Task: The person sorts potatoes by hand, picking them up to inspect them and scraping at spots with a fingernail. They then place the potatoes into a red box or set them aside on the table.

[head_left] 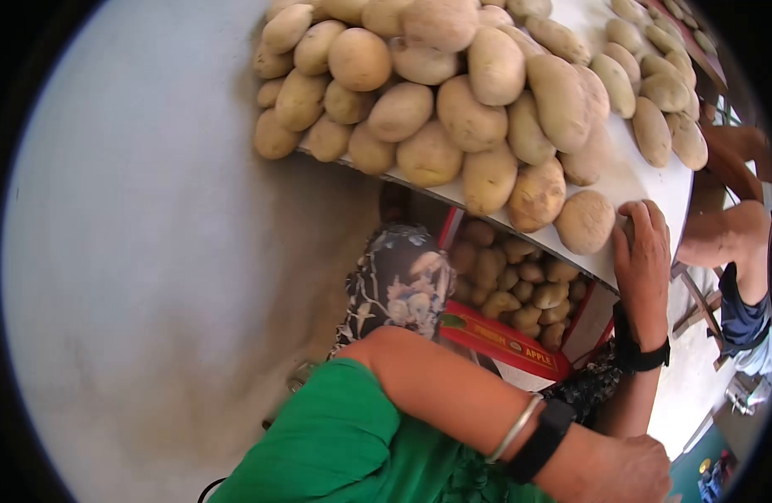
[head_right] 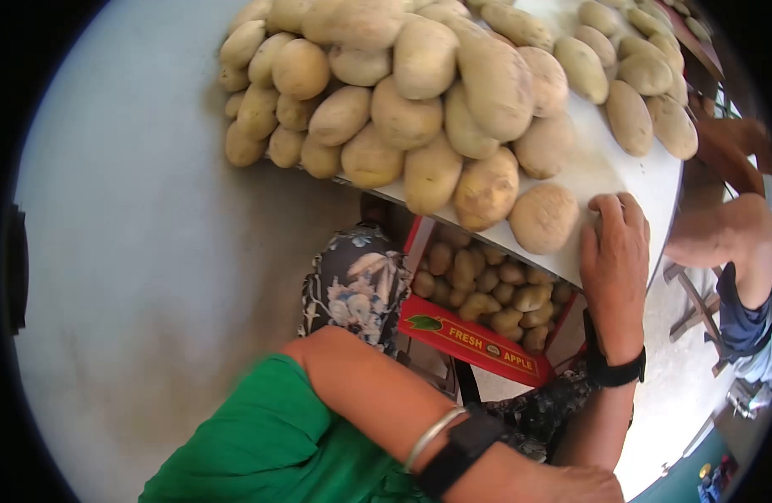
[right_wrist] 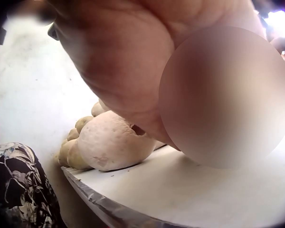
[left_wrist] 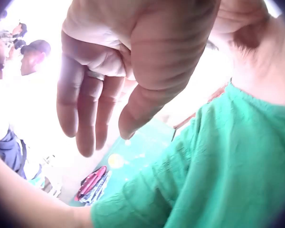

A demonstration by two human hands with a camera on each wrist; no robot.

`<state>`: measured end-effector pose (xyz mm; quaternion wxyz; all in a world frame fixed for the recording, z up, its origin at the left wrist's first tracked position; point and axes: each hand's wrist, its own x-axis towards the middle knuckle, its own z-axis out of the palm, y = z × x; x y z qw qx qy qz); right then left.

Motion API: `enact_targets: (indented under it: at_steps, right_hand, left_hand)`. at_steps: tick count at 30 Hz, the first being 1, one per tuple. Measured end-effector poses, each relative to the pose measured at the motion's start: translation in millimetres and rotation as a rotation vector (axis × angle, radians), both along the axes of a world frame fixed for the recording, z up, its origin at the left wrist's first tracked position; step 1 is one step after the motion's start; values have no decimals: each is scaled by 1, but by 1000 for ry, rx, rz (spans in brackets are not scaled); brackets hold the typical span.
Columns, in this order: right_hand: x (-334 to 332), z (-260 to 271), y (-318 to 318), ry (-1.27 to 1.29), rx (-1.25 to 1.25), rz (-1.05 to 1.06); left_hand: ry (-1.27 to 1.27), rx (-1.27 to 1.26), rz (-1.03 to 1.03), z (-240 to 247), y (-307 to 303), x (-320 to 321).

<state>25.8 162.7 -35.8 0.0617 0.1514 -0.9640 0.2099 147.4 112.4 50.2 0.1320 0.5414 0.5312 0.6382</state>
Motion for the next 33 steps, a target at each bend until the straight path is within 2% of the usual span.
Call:
enact_targets:
  at_steps: [1,3,4,6,10,12,14,15,16,18,19,22,23,26,27,29,30,32,33]
  right_hand:
    - [-1,0,1,-10,1,7]
    - [-2,-1,3,-9,15,14]
    - [-2,-2,4,-5,18,32]
    - [-3,-4,7,11,42,32]
    - [-8,-7,15,-57,53,20]
    - [-9,-8,15,-78,72,26]
    - [-9,-7,10,-78,85,-65]
    - [-4,-2,5,-112,114,-118]
    - [-3,-2,4,-114,117,-108]
    - [-2,-3,3,9,289,-90]
    - [8,40,-17,-5,382,55]
    - [2,27,-20,21,327,111]
    - [-1,23,-14,36,303,126]
    - [-6,12,-8,77,232,156]
    - [-7,10,-8,90,208,163]
    - [-12,1,-4,114,155,171]
    - [-17,-5,4,123,127,172]
    - [-45,-28,42,128,89,146]
    - [-50,-40,62,118,78,117]
  left_hand:
    - [4,-3,17,-7,6,-5]
    - [432,-128,216,-14,11,-21]
    - [434,-129,234,-17,14,-25]
    - [436,-148,656,-23,23,-30]
    - [418,-230,1000,-52,48,-66]
    - [401,-207,1091,-59,35,-87]
    - [414,-473,944,-73,22,-107]
    - [410,-473,953,-77,23,-108]
    - [408,-588,992,-82,24,-110]
    - [402,-819,1065,-89,28,-111]
    - [398,-939,1101,-92,30,-111]
    - [362,-1304,1190,-95,34,-113]
    - [358,-1304,1198,-93,28,-114]
    - [355,-661,1350,-81,-4,-119]
    - [357,-659,1350,-80,-8,-121]
    - [326,-623,1204,-80,-14,-126]
    - [327,-626,1196,-71,-32,-129]
    - [246,-368,782,-44,-85,-138]
    - [346,-320,886,-48,-93,-145]
